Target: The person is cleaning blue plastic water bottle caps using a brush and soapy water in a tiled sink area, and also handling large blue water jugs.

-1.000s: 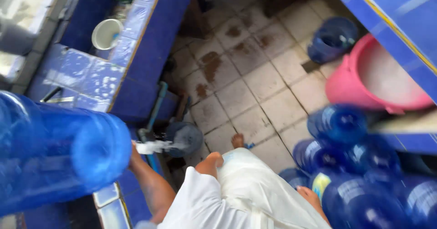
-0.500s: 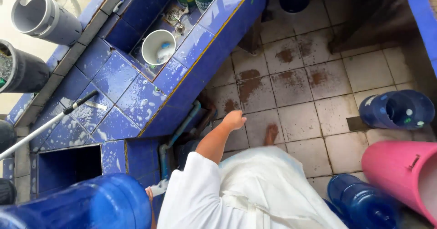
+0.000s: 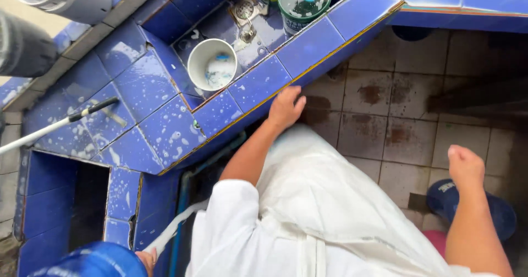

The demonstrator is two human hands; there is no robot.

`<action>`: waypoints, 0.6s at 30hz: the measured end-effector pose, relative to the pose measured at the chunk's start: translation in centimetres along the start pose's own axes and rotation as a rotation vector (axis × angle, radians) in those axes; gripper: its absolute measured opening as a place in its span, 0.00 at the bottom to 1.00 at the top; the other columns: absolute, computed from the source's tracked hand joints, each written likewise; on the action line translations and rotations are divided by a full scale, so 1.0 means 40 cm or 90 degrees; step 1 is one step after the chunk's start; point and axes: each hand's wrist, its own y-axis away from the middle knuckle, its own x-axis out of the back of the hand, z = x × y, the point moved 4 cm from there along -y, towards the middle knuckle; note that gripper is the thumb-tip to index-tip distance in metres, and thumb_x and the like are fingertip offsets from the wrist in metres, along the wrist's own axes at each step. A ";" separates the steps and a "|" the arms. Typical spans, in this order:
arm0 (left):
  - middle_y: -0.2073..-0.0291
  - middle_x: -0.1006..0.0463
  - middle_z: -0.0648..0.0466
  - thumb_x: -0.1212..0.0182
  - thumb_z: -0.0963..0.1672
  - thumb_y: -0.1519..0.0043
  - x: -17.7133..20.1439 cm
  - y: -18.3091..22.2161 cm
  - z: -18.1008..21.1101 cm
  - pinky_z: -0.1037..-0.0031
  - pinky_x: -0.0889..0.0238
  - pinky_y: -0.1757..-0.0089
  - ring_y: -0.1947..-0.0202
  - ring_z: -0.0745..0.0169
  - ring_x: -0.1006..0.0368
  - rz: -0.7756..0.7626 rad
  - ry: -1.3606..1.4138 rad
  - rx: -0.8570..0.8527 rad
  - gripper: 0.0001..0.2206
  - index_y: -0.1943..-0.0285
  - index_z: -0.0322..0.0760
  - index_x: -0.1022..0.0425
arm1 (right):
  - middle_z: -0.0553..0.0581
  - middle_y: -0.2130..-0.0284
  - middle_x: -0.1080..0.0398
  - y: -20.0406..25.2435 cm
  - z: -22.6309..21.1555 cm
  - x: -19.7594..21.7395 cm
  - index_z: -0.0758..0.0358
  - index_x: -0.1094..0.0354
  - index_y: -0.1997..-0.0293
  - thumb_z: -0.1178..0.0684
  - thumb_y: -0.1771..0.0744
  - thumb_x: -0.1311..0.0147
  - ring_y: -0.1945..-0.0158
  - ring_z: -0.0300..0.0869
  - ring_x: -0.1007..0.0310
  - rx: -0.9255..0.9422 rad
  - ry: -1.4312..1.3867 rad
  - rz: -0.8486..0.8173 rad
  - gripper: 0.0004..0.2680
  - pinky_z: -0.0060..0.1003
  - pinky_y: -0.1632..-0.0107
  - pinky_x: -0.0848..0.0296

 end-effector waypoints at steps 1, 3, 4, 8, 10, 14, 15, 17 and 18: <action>0.51 0.25 0.46 0.44 0.46 0.40 -0.013 -0.063 -0.026 0.62 0.38 0.49 0.48 0.48 0.30 -0.002 0.006 0.007 0.15 0.47 0.33 0.29 | 0.56 0.58 0.28 -0.014 -0.061 -0.006 0.64 0.27 0.54 0.46 0.31 0.56 0.51 0.49 0.33 -0.003 0.008 -0.003 0.13 0.42 0.47 0.39; 0.52 0.26 0.49 0.42 0.47 0.40 -0.004 -0.216 -0.070 0.61 0.35 0.50 0.50 0.51 0.29 0.085 -0.009 -0.009 0.17 0.45 0.36 0.29 | 0.53 0.55 0.28 -0.054 -0.211 -0.015 0.60 0.27 0.49 0.51 0.32 0.51 0.50 0.43 0.32 0.008 -0.073 0.012 0.10 0.36 0.45 0.38; 0.52 0.26 0.49 0.42 0.47 0.40 -0.002 -0.324 -0.089 0.61 0.35 0.50 0.50 0.51 0.29 0.084 -0.009 -0.006 0.17 0.45 0.36 0.29 | 0.53 0.55 0.28 -0.096 -0.271 -0.045 0.60 0.27 0.49 0.51 0.32 0.51 0.50 0.43 0.32 0.007 -0.071 0.010 0.10 0.36 0.45 0.38; 0.49 0.31 0.46 0.42 0.46 0.41 -0.047 -0.679 -0.142 0.54 0.37 0.52 0.50 0.40 0.33 0.047 -0.110 -0.110 0.14 0.50 0.33 0.30 | 0.52 0.52 0.28 -0.170 -0.543 -0.139 0.57 0.27 0.49 0.49 0.33 0.50 0.49 0.42 0.32 0.010 -0.057 -0.115 0.11 0.36 0.45 0.36; 0.48 0.34 0.45 0.43 0.44 0.40 -0.091 -0.774 -0.173 0.51 0.35 0.54 0.49 0.36 0.34 0.029 -0.123 -0.116 0.12 0.51 0.34 0.30 | 0.51 0.49 0.29 -0.162 -0.626 -0.163 0.54 0.28 0.47 0.47 0.33 0.51 0.47 0.43 0.33 -0.062 -0.009 -0.197 0.12 0.38 0.45 0.37; 0.32 0.50 0.42 0.56 0.50 0.37 -0.088 -0.945 -0.213 0.50 0.41 0.47 0.34 0.36 0.49 -0.347 -0.188 0.211 0.23 0.32 0.47 0.45 | 0.50 0.46 0.29 -0.292 -0.754 -0.213 0.52 0.29 0.44 0.45 0.35 0.51 0.46 0.45 0.31 0.026 0.100 -0.291 0.15 0.37 0.41 0.38; 0.34 0.45 0.44 0.59 0.53 0.39 -0.086 -0.907 -0.191 0.50 0.43 0.45 0.37 0.40 0.44 -0.522 -0.139 0.321 0.25 0.31 0.48 0.45 | 0.48 0.45 0.30 -0.302 -0.754 -0.207 0.51 0.29 0.44 0.45 0.35 0.51 0.46 0.44 0.30 0.033 0.132 -0.325 0.15 0.36 0.41 0.38; 0.39 0.39 0.46 0.51 0.52 0.42 -0.114 -0.907 -0.210 0.51 0.36 0.53 0.42 0.42 0.39 -0.322 -0.186 0.194 0.21 0.39 0.49 0.37 | 0.50 0.46 0.29 -0.382 -0.763 -0.240 0.53 0.29 0.44 0.44 0.35 0.51 0.46 0.44 0.30 0.096 0.170 -0.350 0.15 0.35 0.41 0.38; 0.45 0.34 0.48 0.44 0.51 0.45 -0.103 -0.914 -0.209 0.52 0.29 0.61 0.47 0.43 0.34 -0.126 -0.256 0.049 0.17 0.47 0.50 0.29 | 0.52 0.47 0.28 -0.437 -0.784 -0.259 0.54 0.29 0.45 0.44 0.35 0.51 0.47 0.45 0.29 0.153 0.190 -0.359 0.15 0.35 0.41 0.37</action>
